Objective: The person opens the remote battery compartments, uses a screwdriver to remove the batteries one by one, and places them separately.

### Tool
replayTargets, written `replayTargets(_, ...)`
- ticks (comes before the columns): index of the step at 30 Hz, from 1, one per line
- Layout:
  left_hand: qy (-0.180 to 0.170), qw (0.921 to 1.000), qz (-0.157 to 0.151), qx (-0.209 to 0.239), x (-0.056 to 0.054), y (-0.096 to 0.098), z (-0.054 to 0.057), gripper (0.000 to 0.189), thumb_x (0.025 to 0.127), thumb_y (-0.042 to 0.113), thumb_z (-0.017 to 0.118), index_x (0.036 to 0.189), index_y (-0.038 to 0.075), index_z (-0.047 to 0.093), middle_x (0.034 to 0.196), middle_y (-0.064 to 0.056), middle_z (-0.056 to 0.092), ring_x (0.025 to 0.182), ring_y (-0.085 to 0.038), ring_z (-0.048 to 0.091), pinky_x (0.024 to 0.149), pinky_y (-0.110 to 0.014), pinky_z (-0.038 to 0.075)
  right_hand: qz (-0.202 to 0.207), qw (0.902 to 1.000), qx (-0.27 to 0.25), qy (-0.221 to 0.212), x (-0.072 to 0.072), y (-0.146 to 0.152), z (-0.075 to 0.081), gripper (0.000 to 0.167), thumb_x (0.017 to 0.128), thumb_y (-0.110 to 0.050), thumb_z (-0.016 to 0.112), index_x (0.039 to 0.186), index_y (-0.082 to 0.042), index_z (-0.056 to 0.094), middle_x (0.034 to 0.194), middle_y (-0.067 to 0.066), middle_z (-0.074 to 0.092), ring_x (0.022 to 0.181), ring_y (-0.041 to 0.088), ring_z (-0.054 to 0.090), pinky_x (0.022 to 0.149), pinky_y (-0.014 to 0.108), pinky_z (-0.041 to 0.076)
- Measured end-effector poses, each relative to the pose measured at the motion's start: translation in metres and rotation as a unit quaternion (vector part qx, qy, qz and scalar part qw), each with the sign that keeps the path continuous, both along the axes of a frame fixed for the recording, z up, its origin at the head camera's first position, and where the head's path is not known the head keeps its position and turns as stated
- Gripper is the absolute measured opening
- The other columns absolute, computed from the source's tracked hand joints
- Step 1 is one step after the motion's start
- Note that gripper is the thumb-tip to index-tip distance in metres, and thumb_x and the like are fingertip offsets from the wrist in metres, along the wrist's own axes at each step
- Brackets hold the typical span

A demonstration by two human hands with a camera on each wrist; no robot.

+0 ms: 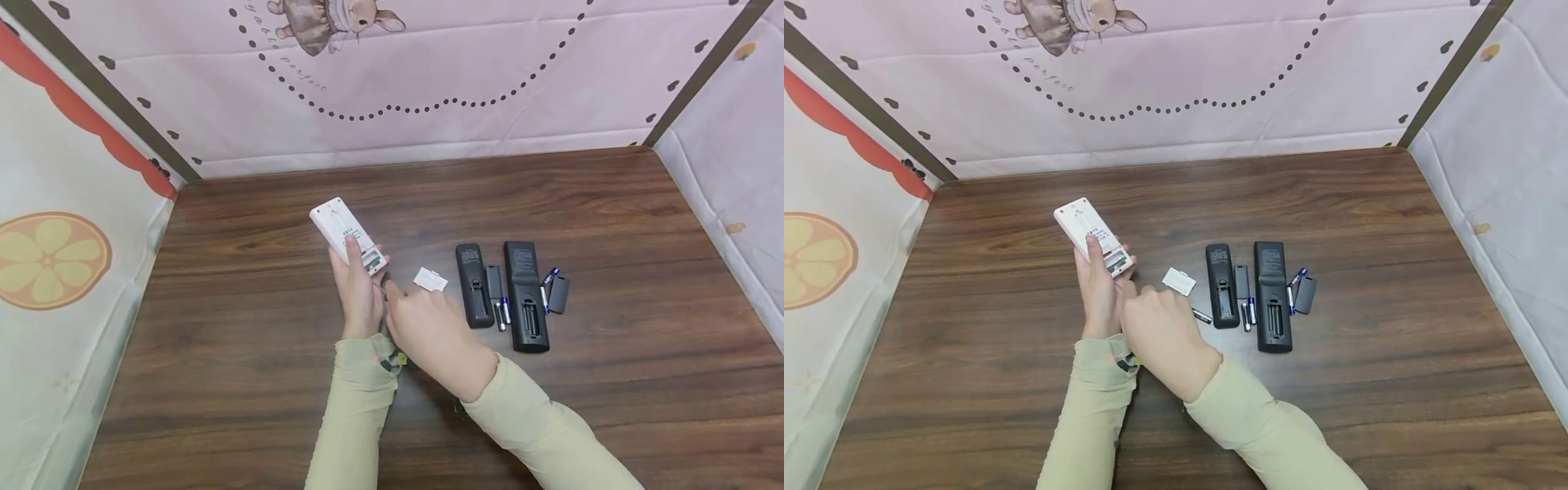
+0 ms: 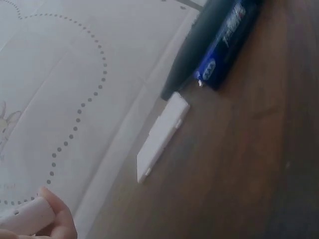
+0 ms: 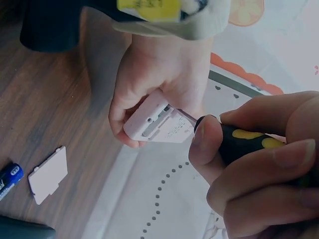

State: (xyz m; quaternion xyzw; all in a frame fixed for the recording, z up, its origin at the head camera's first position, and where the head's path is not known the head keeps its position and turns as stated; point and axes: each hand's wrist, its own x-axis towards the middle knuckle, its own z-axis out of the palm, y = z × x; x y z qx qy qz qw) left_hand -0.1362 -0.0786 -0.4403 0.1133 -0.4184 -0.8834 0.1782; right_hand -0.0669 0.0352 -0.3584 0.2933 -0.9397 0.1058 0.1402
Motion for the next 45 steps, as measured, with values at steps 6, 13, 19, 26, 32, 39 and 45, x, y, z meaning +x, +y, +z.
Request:
replayTargets(6, -0.013, 0.999, 0.023, -0.037, -0.001, 0.0, -0.002, 0.048, 0.087, 0.038, 0.051, 0.13, 0.024, 0.034, 0.117, -0.019, 0.044, 0.095, -0.034, 0.049, 0.068, -0.035, 0.048, -0.007, 0.9997, 0.004, 0.021, 0.004, 0.0, 0.0, 0.012, 0.081, -0.012, 0.052, 0.087, -0.006, 0.06, 0.053, 0.001, 0.047, 0.037, 0.012, 0.041, 0.028, 0.025, 0.026)
replayTargets(13, -0.025, 0.9844, 0.034, -0.171, -0.002, 0.009, -0.004, 0.051, 0.086, 0.034, 0.055, 0.13, 0.018, 0.034, 0.109, -0.019, 0.048, 0.093, -0.042, 0.048, 0.069, -0.041, 0.049, -0.021, 0.9993, -0.013, 0.029, -0.001, 0.004, -0.005, 0.008, 0.08, -0.01, 0.05, 0.077, -0.006, 0.057, 0.056, 0.003, 0.051, 0.04, 0.016, 0.047, 0.029, 0.03, 0.034)
replayTargets(19, -0.043, 0.9815, 0.024, -0.185, -0.001, 0.013, -0.003, 0.051, 0.085, 0.037, 0.055, 0.129, 0.018, 0.036, 0.107, -0.015, 0.049, 0.093, -0.042, 0.048, 0.065, -0.033, 0.05, -0.017, 0.9993, -0.022, 0.027, -0.005, 0.011, -0.012, 0.01, 0.081, -0.014, 0.051, 0.079, -0.007, 0.058, 0.053, 0.001, 0.05, 0.037, 0.017, 0.044, 0.029, 0.03, 0.033)
replayTargets(26, -0.059, 0.9809, 0.007, -0.185, 0.001, 0.012, -0.002, 0.055, 0.085, 0.04, 0.054, 0.131, 0.019, 0.034, 0.113, -0.015, 0.047, 0.096, -0.04, 0.048, 0.067, -0.034, 0.049, -0.016, 0.9995, -0.028, 0.004, -0.006, 0.014, -0.017, 0.015, 0.083, -0.018, 0.054, 0.09, -0.008, 0.062, 0.057, 0.003, 0.053, 0.042, 0.02, 0.05, 0.031, 0.031, 0.036)
replayTargets(32, -0.074, 0.9832, 0.001, -0.167, -0.002, 0.01, -0.004, 0.051, 0.086, 0.041, 0.052, 0.129, 0.017, 0.036, 0.115, -0.019, 0.046, 0.095, -0.038, 0.048, 0.067, -0.033, 0.05, -0.022, 0.9983, -0.036, -0.039, -0.009, 0.021, -0.018, 0.014, 0.084, -0.018, 0.053, 0.088, -0.01, 0.063, 0.055, 0.0, 0.053, 0.045, 0.017, 0.051, 0.033, 0.03, 0.036)
replayTargets(39, -0.097, 0.9873, -0.008, -0.125, -0.004, 0.01, -0.004, 0.047, 0.088, 0.043, 0.049, 0.126, 0.018, 0.038, 0.115, -0.023, 0.044, 0.094, -0.037, 0.05, 0.065, -0.035, 0.05, -0.06, 0.9887, -0.085, -0.107, -0.017, 0.043, -0.013, 0.025, 0.088, -0.021, 0.05, 0.106, -0.011, 0.063, 0.08, 0.004, 0.066, 0.054, 0.017, 0.057, 0.045, 0.032, 0.045)
replayTargets(45, -0.099, 0.9878, -0.021, -0.118, -0.003, 0.01, -0.002, 0.051, 0.086, 0.046, 0.049, 0.128, 0.019, 0.036, 0.123, -0.023, 0.042, 0.101, -0.042, 0.046, 0.074, -0.047, 0.047, -0.102, 0.9673, -0.135, -0.189, -0.016, 0.061, -0.009, 0.029, 0.09, -0.025, 0.048, 0.116, -0.014, 0.055, 0.057, -0.002, 0.05, 0.04, 0.012, 0.035, 0.038, 0.027, 0.03)
